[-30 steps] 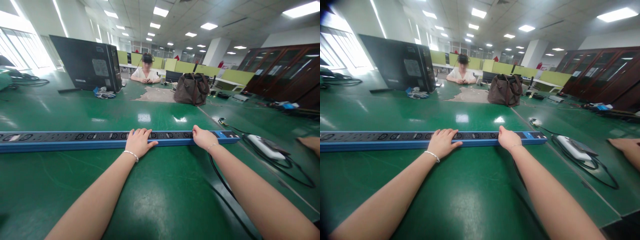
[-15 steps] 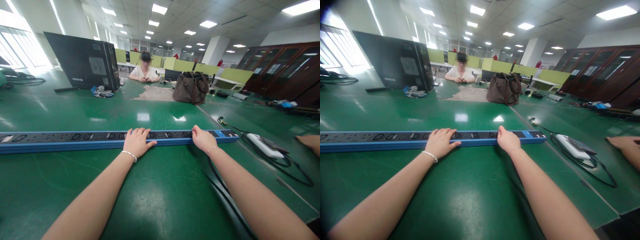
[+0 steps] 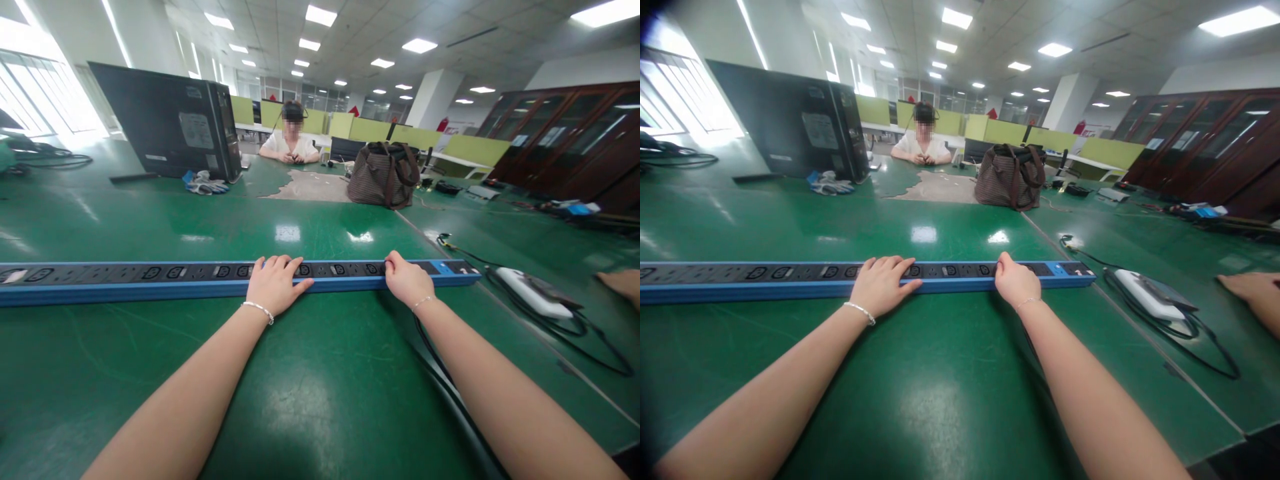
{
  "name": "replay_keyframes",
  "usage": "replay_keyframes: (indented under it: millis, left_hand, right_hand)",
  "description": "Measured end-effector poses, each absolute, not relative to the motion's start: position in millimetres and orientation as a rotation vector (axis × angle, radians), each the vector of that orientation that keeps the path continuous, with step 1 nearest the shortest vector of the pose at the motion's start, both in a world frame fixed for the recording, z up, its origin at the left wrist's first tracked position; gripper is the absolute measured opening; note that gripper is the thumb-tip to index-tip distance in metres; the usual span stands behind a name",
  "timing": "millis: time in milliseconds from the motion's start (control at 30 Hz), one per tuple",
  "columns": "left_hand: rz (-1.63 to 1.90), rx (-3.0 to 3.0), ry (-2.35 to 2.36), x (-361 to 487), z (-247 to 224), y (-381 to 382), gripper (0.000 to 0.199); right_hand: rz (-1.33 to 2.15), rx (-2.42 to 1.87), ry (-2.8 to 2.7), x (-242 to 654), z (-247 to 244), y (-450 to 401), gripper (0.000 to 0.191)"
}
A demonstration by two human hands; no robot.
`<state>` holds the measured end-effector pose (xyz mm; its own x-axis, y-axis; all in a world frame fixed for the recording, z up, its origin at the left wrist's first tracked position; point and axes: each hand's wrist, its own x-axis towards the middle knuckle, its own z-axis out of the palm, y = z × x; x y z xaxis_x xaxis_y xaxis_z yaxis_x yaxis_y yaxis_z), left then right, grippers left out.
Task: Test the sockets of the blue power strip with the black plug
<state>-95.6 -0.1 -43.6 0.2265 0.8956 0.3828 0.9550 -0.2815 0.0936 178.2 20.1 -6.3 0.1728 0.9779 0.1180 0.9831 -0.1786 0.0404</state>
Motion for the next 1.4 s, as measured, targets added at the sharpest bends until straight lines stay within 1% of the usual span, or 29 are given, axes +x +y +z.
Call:
replay_keyframes:
  millis: [500, 633, 733, 833, 1033, 1400]
  left_hand:
    - [-0.583, -2.323, -1.799, -95.7, -42.4, 2.0, 0.057]
    - [-0.578, -2.323, -1.805, -95.5, -42.5, 1.9, 0.057]
    - [-0.577, -2.326, -1.802, -95.6, -42.5, 1.8, 0.057]
    - [-0.573, -2.329, -1.809, -95.7, -42.4, 1.8, 0.058]
    - [-0.561, -2.332, -1.827, -95.2, -42.3, 2.1, 0.058]
    - [-0.557, -2.335, -1.829, -95.2, -41.6, 2.1, 0.058]
  right_hand:
    - [-0.04, -2.373, -1.819, 182.3, -5.2, 20.1, 0.042]
    - [-0.057, -2.505, -1.7, 181.7, -2.8, 20.2, 0.055]
    - [-0.158, -2.502, -1.859, 184.5, -0.2, 20.6, 0.061]
    - [-0.277, -2.416, -2.025, 186.6, 0.9, 21.3, 0.061]
    - [-0.231, -2.499, -1.931, 182.9, 0.7, 18.5, 0.06]
    - [-0.232, -2.487, -2.07, 183.3, 8.1, 19.1, 0.06]
